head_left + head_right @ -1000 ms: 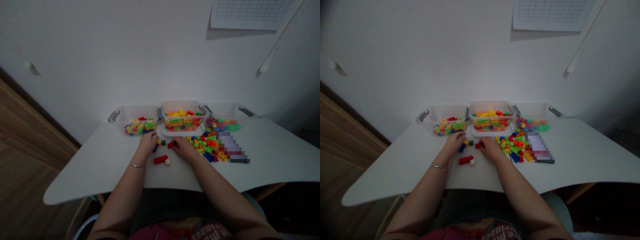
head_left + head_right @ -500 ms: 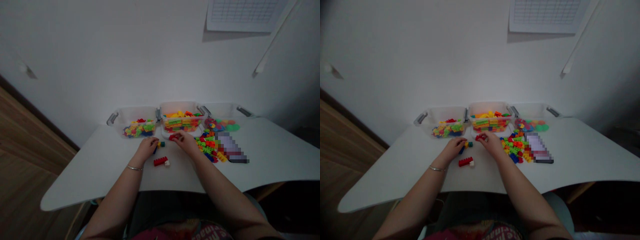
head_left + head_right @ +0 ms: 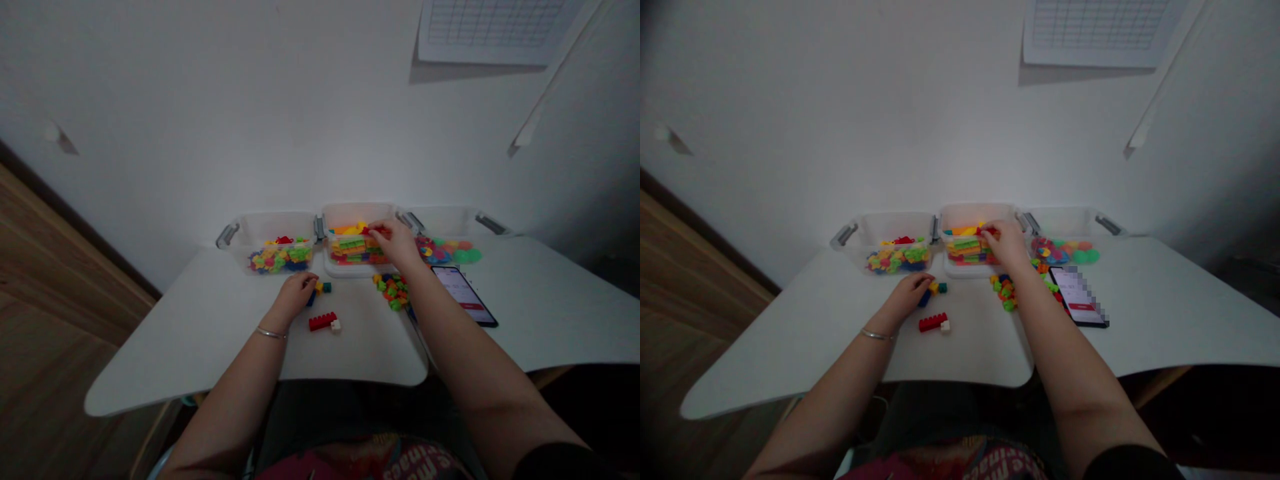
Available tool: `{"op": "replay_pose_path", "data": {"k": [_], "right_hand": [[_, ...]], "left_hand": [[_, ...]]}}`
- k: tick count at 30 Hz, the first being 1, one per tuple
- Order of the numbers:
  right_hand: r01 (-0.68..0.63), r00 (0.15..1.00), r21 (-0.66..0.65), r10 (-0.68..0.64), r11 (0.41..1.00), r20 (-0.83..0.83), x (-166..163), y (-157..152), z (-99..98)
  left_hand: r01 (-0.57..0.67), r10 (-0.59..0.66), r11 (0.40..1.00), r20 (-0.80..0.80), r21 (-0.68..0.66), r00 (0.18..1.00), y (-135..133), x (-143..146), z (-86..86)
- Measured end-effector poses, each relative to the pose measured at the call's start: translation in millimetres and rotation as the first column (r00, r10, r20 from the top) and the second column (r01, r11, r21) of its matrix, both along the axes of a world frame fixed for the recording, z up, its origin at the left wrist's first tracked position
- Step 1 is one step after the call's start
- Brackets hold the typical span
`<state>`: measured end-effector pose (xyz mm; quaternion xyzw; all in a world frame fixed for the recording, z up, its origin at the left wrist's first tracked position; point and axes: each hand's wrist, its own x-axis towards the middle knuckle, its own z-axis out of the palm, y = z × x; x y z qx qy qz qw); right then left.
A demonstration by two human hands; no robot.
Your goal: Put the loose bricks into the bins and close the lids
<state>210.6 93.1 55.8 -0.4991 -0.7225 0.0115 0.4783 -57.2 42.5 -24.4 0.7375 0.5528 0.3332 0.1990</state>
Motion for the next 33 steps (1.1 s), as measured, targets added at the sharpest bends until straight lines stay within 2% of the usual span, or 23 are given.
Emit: {"op": "replay_pose_path", "data": {"k": [4, 8, 11, 14, 16, 18, 21, 25, 29, 33], "right_hand": [[0.043, 0.989, 0.003, -0.043, 0.999, 0.145, 5, -3, -1.3], [-0.005, 0.98, 0.005, 0.004, 1.0, 0.197, 2, -10, 0.8], [-0.024, 0.996, 0.075, 0.018, 0.997, 0.085, -1, -17, -2.9], [0.054, 0.991, 0.156, -0.035, 0.986, -0.127, -8, -27, -13.4], [0.113, 0.964, 0.179, -0.064, 0.977, -0.259, -17, -36, -22.7], [0.095, 0.953, 0.172, -0.04, 0.981, -0.302, -29, -45, -32.9], [-0.08, 0.979, 0.114, 0.1, 0.99, -0.179, -45, -56, -50.1], [-0.303, 0.951, -0.099, 0.307, 0.948, 0.033, -56, -59, -75.1], [-0.371, 0.9, -0.262, 0.414, 0.891, 0.136, -57, -55, -89.4], [-0.365, 0.878, -0.304, 0.433, 0.88, 0.201, -58, -53, -90.2]], "left_hand": [[-0.005, 0.005, 1.0, 0.015, -0.014, 1.0, 0, 1, 0.9], [-0.001, 0.001, 1.0, 0.007, -0.021, 1.0, -1, 2, 2.3], [-0.001, 0.001, 1.0, 0.006, -0.018, 1.0, -1, 3, 3.0], [-0.002, 0.002, 1.0, 0.002, -0.014, 1.0, -1, 4, 3.2], [-0.006, 0.006, 1.0, -0.006, -0.013, 1.0, 0, 6, 3.3], [-0.011, 0.011, 1.0, -0.007, -0.01, 1.0, 0, 8, 3.5], [-0.007, 0.007, 1.0, 0.002, -0.001, 1.0, 1, 11, 4.0], [-0.029, 0.029, 1.0, 0.024, -0.007, 0.999, 0, 12, 4.1], [-0.059, 0.06, 0.997, 0.042, -0.041, 0.997, -1, 11, 3.6], [-0.066, 0.068, 0.996, 0.036, -0.056, 0.997, -2, 11, 5.5]]}}
